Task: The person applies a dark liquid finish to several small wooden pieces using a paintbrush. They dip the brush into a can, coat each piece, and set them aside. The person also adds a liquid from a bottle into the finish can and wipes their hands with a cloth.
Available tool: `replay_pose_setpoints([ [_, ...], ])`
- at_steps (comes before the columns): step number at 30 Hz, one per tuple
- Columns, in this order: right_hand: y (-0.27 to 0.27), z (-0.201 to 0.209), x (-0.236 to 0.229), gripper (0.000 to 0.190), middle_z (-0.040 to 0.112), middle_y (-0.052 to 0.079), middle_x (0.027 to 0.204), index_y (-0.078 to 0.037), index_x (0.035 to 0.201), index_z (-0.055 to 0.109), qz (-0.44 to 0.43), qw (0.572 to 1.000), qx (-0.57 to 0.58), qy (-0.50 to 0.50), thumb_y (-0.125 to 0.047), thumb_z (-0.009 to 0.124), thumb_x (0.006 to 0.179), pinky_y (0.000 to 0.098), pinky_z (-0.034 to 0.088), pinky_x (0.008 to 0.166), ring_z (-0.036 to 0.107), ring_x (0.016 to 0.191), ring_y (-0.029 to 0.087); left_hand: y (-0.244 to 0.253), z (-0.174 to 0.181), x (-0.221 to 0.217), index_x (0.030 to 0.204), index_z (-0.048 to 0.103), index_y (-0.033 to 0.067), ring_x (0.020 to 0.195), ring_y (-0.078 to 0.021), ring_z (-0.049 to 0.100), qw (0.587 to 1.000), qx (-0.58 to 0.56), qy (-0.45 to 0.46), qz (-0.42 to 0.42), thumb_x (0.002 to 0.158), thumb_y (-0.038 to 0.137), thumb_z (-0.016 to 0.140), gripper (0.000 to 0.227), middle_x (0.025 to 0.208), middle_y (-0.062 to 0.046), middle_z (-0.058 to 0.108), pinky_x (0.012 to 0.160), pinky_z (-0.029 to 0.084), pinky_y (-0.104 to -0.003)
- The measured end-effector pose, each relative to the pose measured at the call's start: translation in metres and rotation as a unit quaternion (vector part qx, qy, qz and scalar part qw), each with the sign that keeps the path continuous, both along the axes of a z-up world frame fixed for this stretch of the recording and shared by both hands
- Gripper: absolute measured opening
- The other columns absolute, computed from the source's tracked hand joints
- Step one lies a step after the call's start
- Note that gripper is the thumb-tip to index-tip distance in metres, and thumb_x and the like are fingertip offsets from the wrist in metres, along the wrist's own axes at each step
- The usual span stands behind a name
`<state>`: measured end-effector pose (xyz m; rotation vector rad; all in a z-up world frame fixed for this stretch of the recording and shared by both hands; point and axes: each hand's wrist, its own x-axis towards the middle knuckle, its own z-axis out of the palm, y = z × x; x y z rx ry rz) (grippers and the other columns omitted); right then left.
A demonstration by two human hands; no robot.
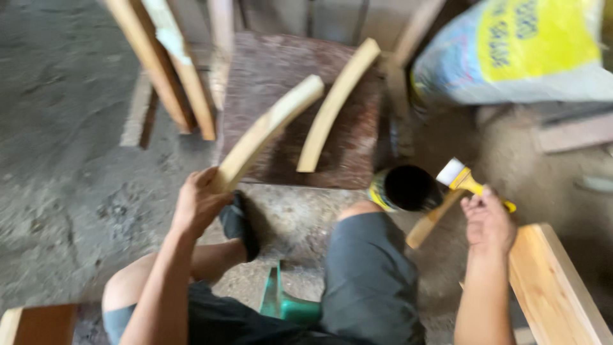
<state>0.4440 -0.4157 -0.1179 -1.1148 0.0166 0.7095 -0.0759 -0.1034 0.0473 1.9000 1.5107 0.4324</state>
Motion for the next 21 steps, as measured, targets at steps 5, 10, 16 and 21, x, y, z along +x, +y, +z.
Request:
replay_pose_setpoints([
  [5, 0.13, 0.124, -0.079, 0.021, 0.075, 0.009, 0.106, 0.002, 0.12, 0.073, 0.05, 0.977, 0.018, -0.207, 0.0, 0.068, 0.1, 0.0355, 0.063, 0.087, 0.072, 0.092, 0.019, 0.007, -0.002, -0.007, 0.112, 0.074, 0.0039, 0.099, -0.0417, 0.07, 0.972, 0.234, -0.026, -0.023, 0.074, 0.001, 0.068, 0.038, 0.107, -0.021, 0.071, 0.089, 0.057, -0.044],
  [10, 0.223, 0.178, -0.179, 0.019, 0.074, 0.012, 0.106, 0.001, 0.113, 0.076, 0.19, 0.739, -0.023, -0.646, -0.002, 0.075, 0.094, 0.0338, 0.057, 0.084, 0.072, 0.096, 0.023, 0.022, 0.0, -0.01, 0.116, 0.074, 0.0031, 0.093, -0.0417, 0.07, 0.979, 0.198, -0.046, -0.005, 0.071, 0.0, 0.067, 0.046, 0.101, -0.024, 0.071, 0.085, 0.057, -0.044],
  [16, 0.29, 0.155, -0.232, 0.014, 0.076, 0.015, 0.103, 0.0, 0.105, 0.077, 0.176, 0.557, 0.012, -0.812, -0.002, 0.074, 0.092, 0.039, 0.058, 0.087, 0.072, 0.096, 0.027, 0.037, -0.01, -0.014, 0.117, 0.074, 0.0025, 0.097, -0.041, 0.07, 0.976, 0.21, -0.063, 0.019, 0.069, -0.003, 0.065, 0.049, 0.105, -0.024, 0.072, 0.089, 0.056, -0.043],
  [21, 0.294, 0.124, -0.245, 0.009, 0.076, 0.016, 0.104, -0.001, 0.104, 0.075, 0.25, 0.556, 0.109, -0.786, -0.002, 0.069, 0.096, 0.0346, 0.061, 0.089, 0.073, 0.098, 0.027, 0.037, -0.013, -0.015, 0.117, 0.074, 0.0022, 0.098, -0.0406, 0.07, 0.98, 0.18, -0.077, 0.038, 0.068, -0.004, 0.064, 0.05, 0.106, -0.023, 0.072, 0.089, 0.056, -0.042],
])
